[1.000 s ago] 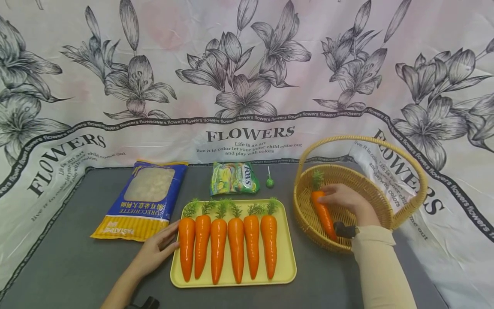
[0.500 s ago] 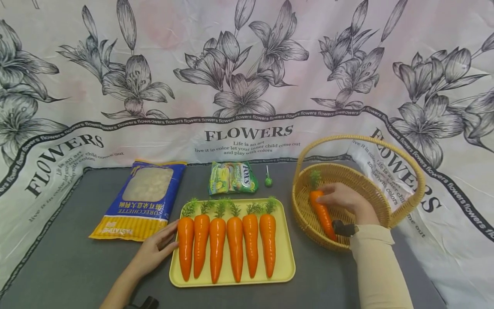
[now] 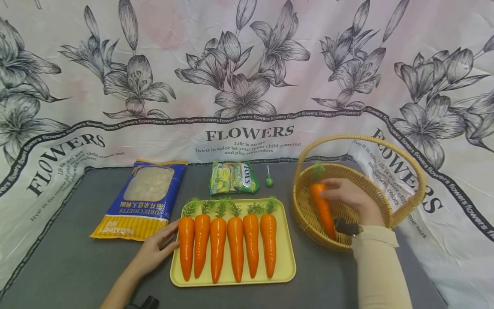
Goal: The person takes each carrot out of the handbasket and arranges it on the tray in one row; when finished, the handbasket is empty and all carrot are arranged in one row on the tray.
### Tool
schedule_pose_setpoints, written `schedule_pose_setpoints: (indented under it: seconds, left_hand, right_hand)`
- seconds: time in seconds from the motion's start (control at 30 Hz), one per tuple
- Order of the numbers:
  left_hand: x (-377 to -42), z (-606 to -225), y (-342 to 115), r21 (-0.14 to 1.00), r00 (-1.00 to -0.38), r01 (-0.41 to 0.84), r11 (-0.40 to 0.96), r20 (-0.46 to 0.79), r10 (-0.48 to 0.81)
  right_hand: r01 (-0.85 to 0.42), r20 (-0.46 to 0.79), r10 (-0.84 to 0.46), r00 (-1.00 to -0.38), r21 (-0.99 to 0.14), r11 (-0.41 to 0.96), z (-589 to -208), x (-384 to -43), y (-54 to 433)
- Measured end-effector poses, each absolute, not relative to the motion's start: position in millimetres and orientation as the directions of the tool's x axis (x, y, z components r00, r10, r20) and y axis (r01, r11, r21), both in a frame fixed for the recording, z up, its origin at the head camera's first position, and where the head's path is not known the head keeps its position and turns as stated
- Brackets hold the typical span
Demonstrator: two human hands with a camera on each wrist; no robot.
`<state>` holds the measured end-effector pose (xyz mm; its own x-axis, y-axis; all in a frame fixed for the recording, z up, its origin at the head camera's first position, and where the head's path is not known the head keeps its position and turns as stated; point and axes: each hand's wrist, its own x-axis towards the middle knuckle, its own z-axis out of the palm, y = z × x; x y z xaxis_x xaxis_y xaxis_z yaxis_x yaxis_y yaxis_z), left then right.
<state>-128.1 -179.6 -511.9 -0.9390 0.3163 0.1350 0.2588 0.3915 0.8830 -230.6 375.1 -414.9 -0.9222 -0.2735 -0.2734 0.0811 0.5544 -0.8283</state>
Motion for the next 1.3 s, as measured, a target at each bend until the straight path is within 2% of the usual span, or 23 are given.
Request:
schedule_pose_setpoints:
  seconds: [0.23, 0.57, 0.67, 0.8, 0.93, 1.07, 1.13, 1.3]
  left_hand:
    - [-128.1, -514.1, -179.7, 0.883, -0.938, 0.259, 0.391, 0.135, 0.318]
    - [-126.8, -514.8, -180.7, 0.884, -0.944, 0.239, 0.402, 0.114, 0.31]
    - [-126.1, -514.7, -181.0, 0.882, -0.944, 0.243, 0.403, 0.12, 0.308]
    - [-125.1, -514.7, -181.3, 0.884, -0.945, 0.24, 0.401, 0.118, 0.305]
    - [-125.1, -514.6, -181.2, 0.883, -0.946, 0.233, 0.408, 0.11, 0.304]
    - [-126.4, -513.5, -180.7, 0.885, -0.946, 0.232, 0.403, 0.108, 0.307]
    - [-127.7, -512.9, -180.4, 0.887, -0.944, 0.235, 0.398, 0.111, 0.311]
    - [-130.2, -512.9, -180.3, 0.888, -0.942, 0.243, 0.391, 0.119, 0.315]
  right_hand:
    - [0.119, -0.216, -0.256, -0.942, -0.93, 0.347, -402.2, -228.2, 376.9]
    - [0.069, -0.1, -0.244, -0.965, -0.989, 0.134, -377.2, -215.6, 373.9]
    - [0.027, -0.066, -0.267, -0.962, -0.989, 0.146, -369.8, -211.1, 373.0]
    - [-0.05, -0.038, -0.276, -0.96, -0.952, 0.303, -361.3, -200.9, 369.7]
    - [-0.122, 0.01, -0.282, -0.959, -0.916, 0.383, -356.0, -186.9, 362.3]
    - [-0.169, 0.069, -0.318, -0.946, -0.939, 0.299, -355.3, -172.0, 350.6]
    - [-0.174, 0.098, -0.337, -0.937, -0.963, 0.204, -357.8, -165.0, 343.5]
    - [-0.19, 0.162, -0.322, -0.933, -0.98, 0.057, -372.4, -148.4, 320.1]
